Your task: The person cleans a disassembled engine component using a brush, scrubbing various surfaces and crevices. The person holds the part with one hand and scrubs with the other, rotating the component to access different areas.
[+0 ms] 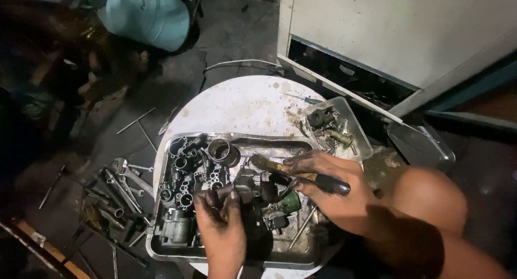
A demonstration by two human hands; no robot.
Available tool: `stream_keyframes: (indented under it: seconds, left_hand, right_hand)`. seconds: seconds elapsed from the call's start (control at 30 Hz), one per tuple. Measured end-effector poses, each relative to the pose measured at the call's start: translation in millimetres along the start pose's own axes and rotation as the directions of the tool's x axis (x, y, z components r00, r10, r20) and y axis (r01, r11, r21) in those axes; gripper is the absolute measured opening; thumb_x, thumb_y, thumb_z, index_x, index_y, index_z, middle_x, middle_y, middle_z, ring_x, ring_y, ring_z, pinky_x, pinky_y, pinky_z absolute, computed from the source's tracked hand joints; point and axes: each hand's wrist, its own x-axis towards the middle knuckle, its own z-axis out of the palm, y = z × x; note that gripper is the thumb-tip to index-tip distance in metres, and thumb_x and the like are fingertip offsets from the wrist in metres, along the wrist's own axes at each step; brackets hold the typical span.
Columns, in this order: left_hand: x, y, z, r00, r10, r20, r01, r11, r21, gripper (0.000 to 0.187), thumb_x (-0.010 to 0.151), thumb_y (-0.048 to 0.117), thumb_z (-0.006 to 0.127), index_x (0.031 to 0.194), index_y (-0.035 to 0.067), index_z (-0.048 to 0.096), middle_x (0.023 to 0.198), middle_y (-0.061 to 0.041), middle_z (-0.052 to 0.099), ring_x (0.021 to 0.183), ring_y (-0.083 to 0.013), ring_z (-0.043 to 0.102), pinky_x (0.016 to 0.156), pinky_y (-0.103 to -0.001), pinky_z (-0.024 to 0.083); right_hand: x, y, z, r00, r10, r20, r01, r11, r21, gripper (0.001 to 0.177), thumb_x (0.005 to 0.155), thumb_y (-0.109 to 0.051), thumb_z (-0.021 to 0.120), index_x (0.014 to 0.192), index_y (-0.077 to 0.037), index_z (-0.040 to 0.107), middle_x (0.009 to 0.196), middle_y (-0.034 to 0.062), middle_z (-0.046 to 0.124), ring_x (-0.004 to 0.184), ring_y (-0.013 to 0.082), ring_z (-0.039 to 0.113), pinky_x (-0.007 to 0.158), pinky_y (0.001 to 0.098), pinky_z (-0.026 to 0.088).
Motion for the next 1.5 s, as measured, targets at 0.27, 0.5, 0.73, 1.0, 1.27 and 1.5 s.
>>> stream_keyframes:
  seconds: [0.27,0.5,0.73,1.0,1.27,1.5]
  left_hand:
    - [-2,4,2,0.997,-0.081,-0.012,0.081,0.996,-0.039,0.072,0.085,0.002,0.063,0.151,0.012,0.034,0.112,-0.014,0.068,0.106,-0.0245,0.068,0.105,-0.037,0.05]
    - [-4,11,3,0.988,-0.155,0.01,0.156,0.986,-0.054,0.039,0.088,0.0,0.06,0.124,0.01,0.048,0.114,-0.016,0.071,0.109,-0.0275,0.071,0.107,-0.04,0.056]
    - [-2,1,1,1.0,-0.025,-0.006,0.025,1.0,0.004,0.024,0.09,0.007,0.062,0.111,0.009,0.051,0.107,-0.013,0.07,0.098,-0.0233,0.071,0.097,-0.035,0.055]
    - [1,-15,1,0.983,0.182,0.02,-0.183,0.983,0.024,0.016,0.091,0.007,0.062,0.098,0.011,0.048,0.092,-0.009,0.066,0.082,-0.018,0.063,0.077,-0.028,0.049]
    - [8,-40,-1,0.995,0.098,0.026,-0.093,0.984,-0.151,0.024,0.093,0.01,0.063,0.103,0.012,0.041,0.103,-0.011,0.071,0.097,-0.0156,0.069,0.091,-0.026,0.054]
    - [4,0,0,0.984,-0.175,-0.026,0.176,0.978,0.114,0.028,0.089,0.016,0.069,0.108,0.014,0.049,0.107,-0.008,0.072,0.101,-0.023,0.072,0.1,-0.037,0.056]
  right_hand:
    - [-7,23,6,0.986,-0.15,-0.077,0.144,0.986,-0.086,0.034,0.092,-0.029,0.065,0.088,0.006,0.067,0.084,0.0142,0.075,0.074,0.0219,0.077,0.062,0.0259,0.065]
    - [-4,-2,-3,0.996,0.081,0.029,-0.083,0.993,0.079,0.027,0.084,-0.011,0.075,0.107,0.003,0.071,0.107,0.0166,0.076,0.096,0.0242,0.078,0.087,0.0301,0.066]
    - [-2,5,1,1.0,-0.018,-0.019,0.02,0.994,0.104,0.027,0.087,-0.015,0.072,0.103,0.007,0.069,0.101,0.019,0.075,0.094,0.0292,0.078,0.087,0.0332,0.066]
    - [-3,12,1,0.989,-0.099,-0.111,0.099,0.995,-0.004,0.035,0.095,-0.034,0.06,0.093,0.0,0.07,0.086,0.0103,0.075,0.076,0.0215,0.078,0.069,0.028,0.065]
    - [-19,26,3,0.96,0.206,-0.188,-0.177,0.971,0.158,0.011,0.081,-0.004,0.074,0.091,-0.007,0.075,0.095,0.0111,0.078,0.091,0.0231,0.077,0.086,0.0325,0.062]
    - [-12,14,-3,0.917,0.397,0.028,-0.398,0.915,0.063,0.007,0.089,-0.013,0.071,0.089,-0.006,0.074,0.071,0.0014,0.071,0.047,0.0067,0.052,0.034,0.0169,0.038]
